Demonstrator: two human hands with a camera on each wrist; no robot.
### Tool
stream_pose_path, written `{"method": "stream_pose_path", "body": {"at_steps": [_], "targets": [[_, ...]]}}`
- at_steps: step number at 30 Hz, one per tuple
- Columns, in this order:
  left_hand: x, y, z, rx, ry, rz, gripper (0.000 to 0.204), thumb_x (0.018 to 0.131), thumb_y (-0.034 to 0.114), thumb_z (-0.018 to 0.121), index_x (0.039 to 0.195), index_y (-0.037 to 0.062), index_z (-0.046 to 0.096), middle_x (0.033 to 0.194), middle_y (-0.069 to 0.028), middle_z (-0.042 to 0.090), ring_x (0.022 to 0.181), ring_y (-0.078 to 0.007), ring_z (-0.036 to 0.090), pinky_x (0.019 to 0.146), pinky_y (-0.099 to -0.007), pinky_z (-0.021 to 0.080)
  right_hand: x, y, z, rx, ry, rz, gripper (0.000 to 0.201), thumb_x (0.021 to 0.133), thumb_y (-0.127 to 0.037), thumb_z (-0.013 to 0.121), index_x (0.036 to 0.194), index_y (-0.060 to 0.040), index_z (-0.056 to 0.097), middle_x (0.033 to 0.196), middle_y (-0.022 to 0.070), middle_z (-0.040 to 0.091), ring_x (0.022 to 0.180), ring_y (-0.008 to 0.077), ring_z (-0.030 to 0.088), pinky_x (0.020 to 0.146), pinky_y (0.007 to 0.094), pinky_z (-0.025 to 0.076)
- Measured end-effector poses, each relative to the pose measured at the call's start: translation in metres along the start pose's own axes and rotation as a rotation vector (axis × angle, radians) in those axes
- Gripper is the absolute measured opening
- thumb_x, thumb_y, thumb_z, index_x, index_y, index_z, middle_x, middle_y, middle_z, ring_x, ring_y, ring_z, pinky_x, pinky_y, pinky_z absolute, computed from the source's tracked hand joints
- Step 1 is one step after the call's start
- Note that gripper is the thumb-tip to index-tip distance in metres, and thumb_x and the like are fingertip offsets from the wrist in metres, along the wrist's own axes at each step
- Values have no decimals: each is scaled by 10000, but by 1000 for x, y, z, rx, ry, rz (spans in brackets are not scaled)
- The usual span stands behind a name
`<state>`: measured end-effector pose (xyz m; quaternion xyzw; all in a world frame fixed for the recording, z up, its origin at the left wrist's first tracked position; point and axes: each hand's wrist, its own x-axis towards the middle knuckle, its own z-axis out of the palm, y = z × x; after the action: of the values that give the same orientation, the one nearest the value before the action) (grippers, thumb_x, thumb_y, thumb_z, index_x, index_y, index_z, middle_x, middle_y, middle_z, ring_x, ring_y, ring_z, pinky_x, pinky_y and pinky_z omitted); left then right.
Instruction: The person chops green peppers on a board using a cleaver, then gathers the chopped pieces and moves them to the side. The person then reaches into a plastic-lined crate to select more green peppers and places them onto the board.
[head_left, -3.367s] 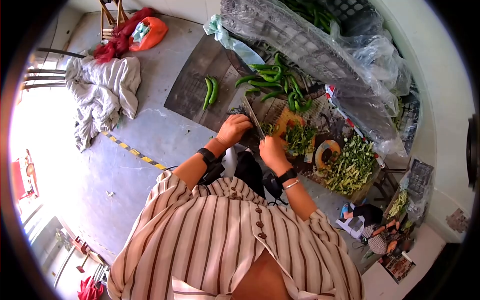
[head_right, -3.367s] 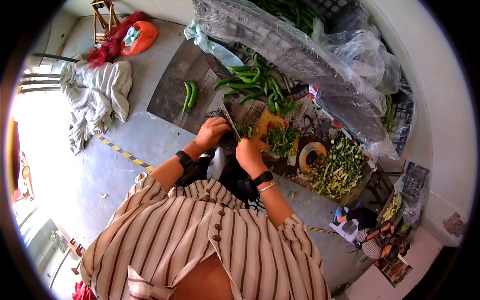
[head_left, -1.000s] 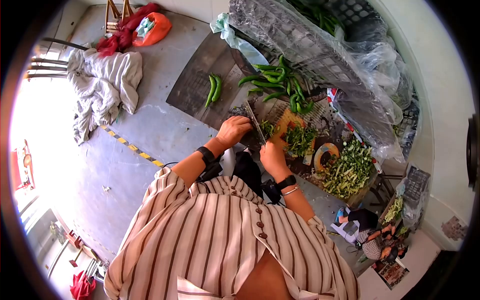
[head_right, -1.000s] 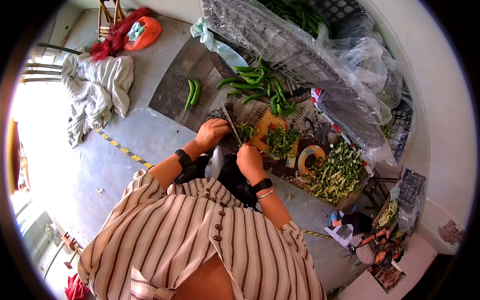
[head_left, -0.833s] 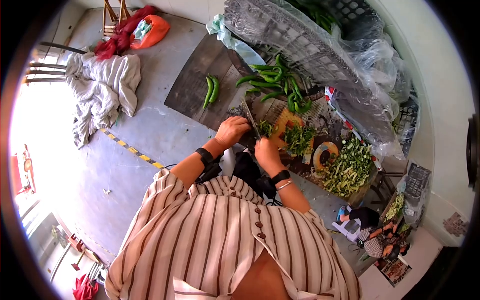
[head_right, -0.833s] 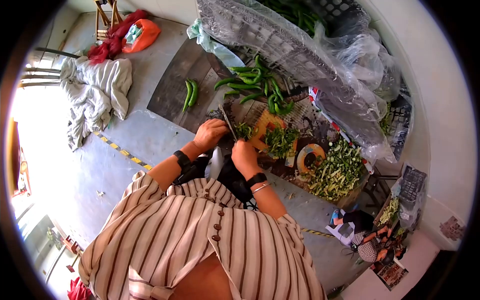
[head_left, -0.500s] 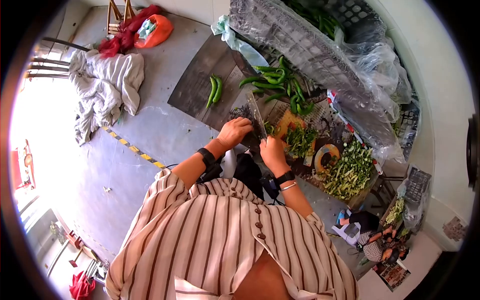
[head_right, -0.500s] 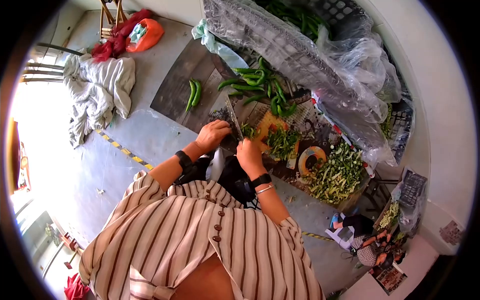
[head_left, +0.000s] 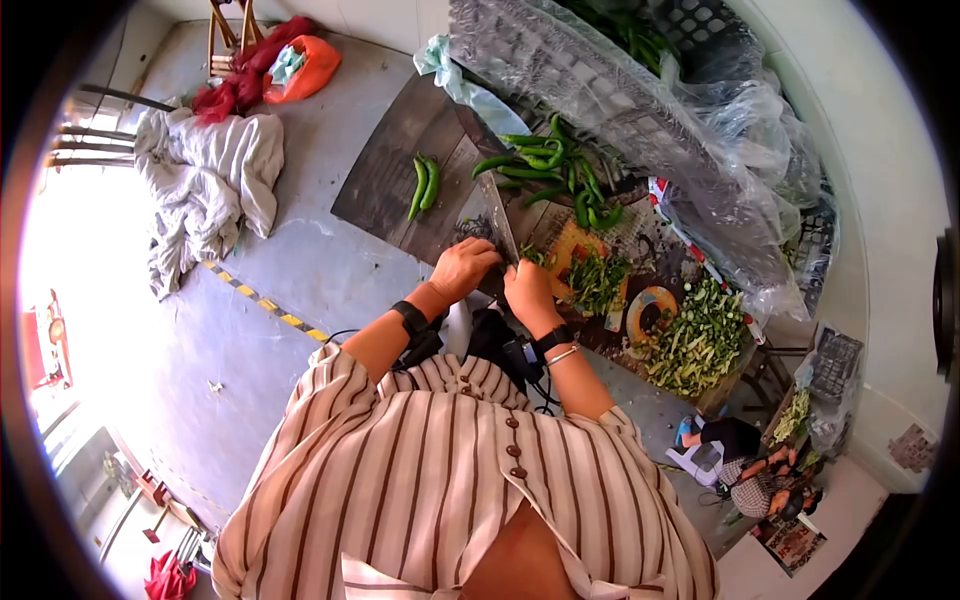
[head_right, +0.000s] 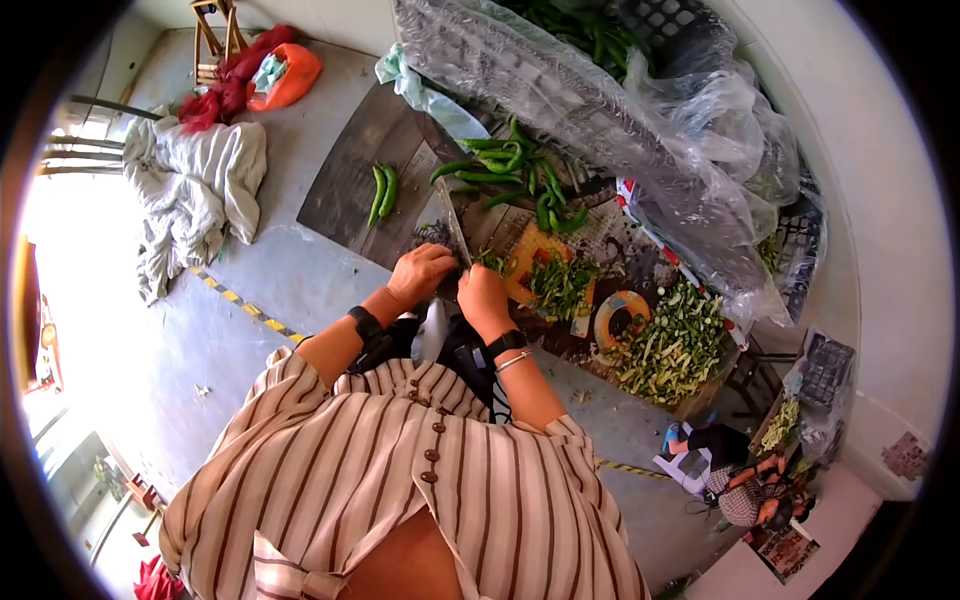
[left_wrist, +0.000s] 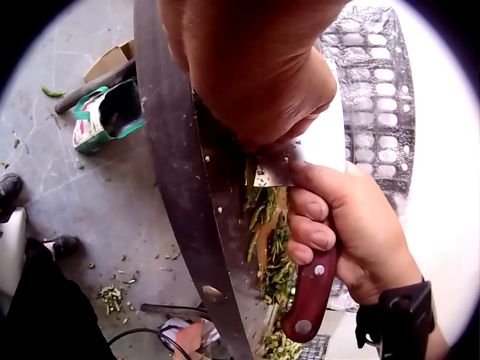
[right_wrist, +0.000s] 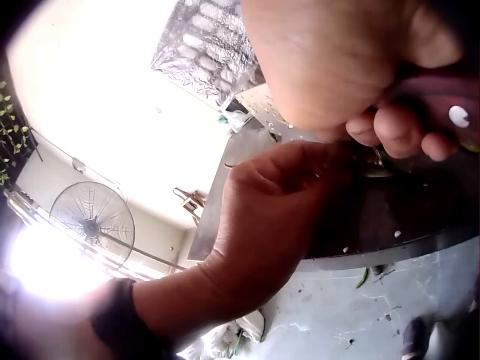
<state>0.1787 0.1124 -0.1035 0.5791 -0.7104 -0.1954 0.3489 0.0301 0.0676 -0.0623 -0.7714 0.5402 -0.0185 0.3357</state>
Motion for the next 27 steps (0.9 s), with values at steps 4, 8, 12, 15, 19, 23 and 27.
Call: {"method": "stream_pose_path", "body": {"at_steps": [4,8,12,15,19,23,27], "targets": [[0,1,-1,-24,-7,-15,133,730,73,610,860,95,617,919,-44,585,846,-243,570,697,-333,490,-7,4,-11,-10,-11,-26,233,832,-159,523,757,57,569,715,265,583,712,426,577,636,480,467],[0,-2,1,-3,-19,0,124,731,74,591,851,105,608,890,-27,576,837,-228,563,696,-325,489,-29,2,-22,2,-58,9,230,837,-155,517,758,55,568,700,264,580,702,425,578,625,474,473],[0,-3,1,-44,16,4,135,717,57,605,847,90,609,909,-37,583,828,-241,563,698,-335,487,-40,7,-16,-10,-108,31,228,840,-148,517,751,57,565,686,265,574,676,423,576,606,462,482],[0,-3,1,-53,6,-16,144,705,42,619,844,80,614,918,-46,592,821,-251,564,701,-344,486,-37,3,-12,3,-130,48,225,842,-136,513,753,65,560,692,269,573,672,422,577,603,457,484],[2,-1,-1,-69,-11,-20,150,699,33,618,841,80,619,893,-47,601,821,-253,571,707,-345,487,-14,-3,-3,0,-24,-41,222,837,-123,515,747,74,560,708,281,571,681,423,579,599,457,478],[-2,0,-2,-54,7,-22,158,696,24,617,843,80,623,904,-49,615,840,-256,583,725,-342,491,2,2,1,31,26,-27,236,819,-147,533,728,69,563,716,280,570,727,443,566,649,473,463],[-6,-7,-1,-96,20,-1,151,729,49,569,863,93,624,945,-39,621,873,-240,588,739,-335,495,-13,-3,-20,1,-28,15,256,833,-169,518,757,70,567,715,273,571,728,442,561,646,474,454]]}}
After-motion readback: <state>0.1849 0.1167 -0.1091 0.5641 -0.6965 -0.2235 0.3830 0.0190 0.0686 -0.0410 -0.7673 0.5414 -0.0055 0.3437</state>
